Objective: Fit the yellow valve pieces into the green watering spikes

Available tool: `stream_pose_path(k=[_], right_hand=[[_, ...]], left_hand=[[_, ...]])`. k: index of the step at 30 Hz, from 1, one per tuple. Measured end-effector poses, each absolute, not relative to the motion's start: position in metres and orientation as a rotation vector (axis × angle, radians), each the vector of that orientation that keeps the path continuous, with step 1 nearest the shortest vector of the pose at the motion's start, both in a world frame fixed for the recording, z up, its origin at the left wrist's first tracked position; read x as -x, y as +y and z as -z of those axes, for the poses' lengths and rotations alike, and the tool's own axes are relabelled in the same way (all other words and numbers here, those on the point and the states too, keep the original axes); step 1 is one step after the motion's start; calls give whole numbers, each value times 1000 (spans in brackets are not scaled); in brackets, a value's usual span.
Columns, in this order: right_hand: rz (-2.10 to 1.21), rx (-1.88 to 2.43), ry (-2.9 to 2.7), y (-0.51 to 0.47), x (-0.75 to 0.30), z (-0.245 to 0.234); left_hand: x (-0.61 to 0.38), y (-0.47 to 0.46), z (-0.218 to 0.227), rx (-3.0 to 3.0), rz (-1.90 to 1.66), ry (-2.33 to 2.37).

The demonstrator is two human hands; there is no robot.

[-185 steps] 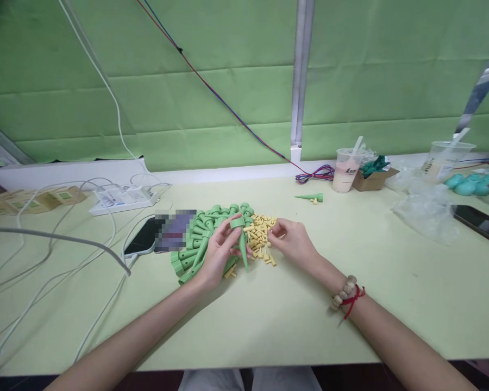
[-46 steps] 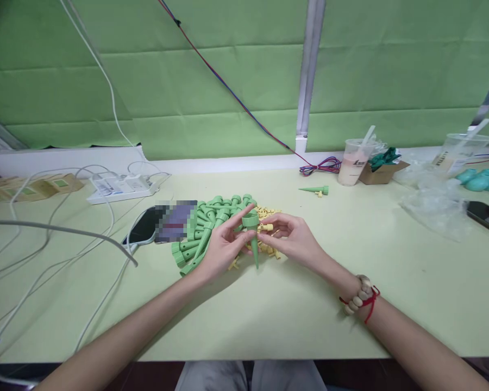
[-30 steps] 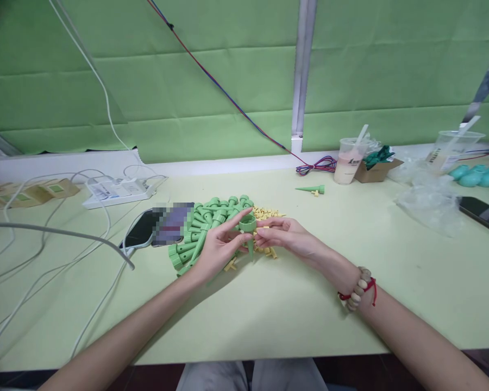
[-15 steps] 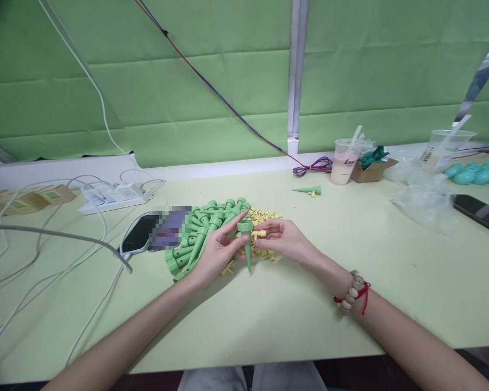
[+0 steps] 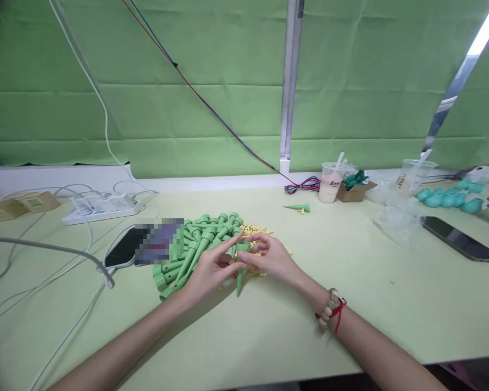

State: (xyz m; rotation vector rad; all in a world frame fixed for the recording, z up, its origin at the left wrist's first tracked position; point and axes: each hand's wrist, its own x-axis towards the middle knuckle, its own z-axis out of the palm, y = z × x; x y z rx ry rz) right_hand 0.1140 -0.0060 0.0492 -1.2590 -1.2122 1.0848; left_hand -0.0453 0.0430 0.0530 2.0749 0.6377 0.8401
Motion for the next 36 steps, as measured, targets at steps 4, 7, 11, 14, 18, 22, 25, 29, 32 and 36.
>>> stream_pose_path(k=[4, 7, 11, 14, 18, 22, 25, 29, 32, 36], right_hand=[[-930, 1242, -1041, -2, -124, -57], [-730, 1217, -778, 6, -146, -60], [-567, 1340, -512, 20, -186, -50], [-474, 1484, -522, 26, -210, -34], [-376, 1628, -476, 27, -227, -20], [-372, 1588, -440, 28, -230, -17], [-473, 1446, -390, 28, -230, -15], [-600, 1262, -352, 30, -232, -11], [-678, 1203, -388, 31, -235, -10], [-750, 1173, -429, 33, -236, -13]], left_hand=[[49, 45, -50, -2433, -937, 586], [52, 48, -52, -2781, -1024, 651], [53, 54, -52, -3071, -1029, 919], [53, 58, -52, -3106, -963, 1098], [55, 62, -54, -3064, -929, 1180], [58, 63, -57, -3029, -969, 1310], [59, 63, -57, -3025, -952, 1361], [57, 61, -55, -3031, -994, 1242], [54, 55, -57, -3016, -1031, 1115], [51, 48, -60, -2984, -1005, 890]])
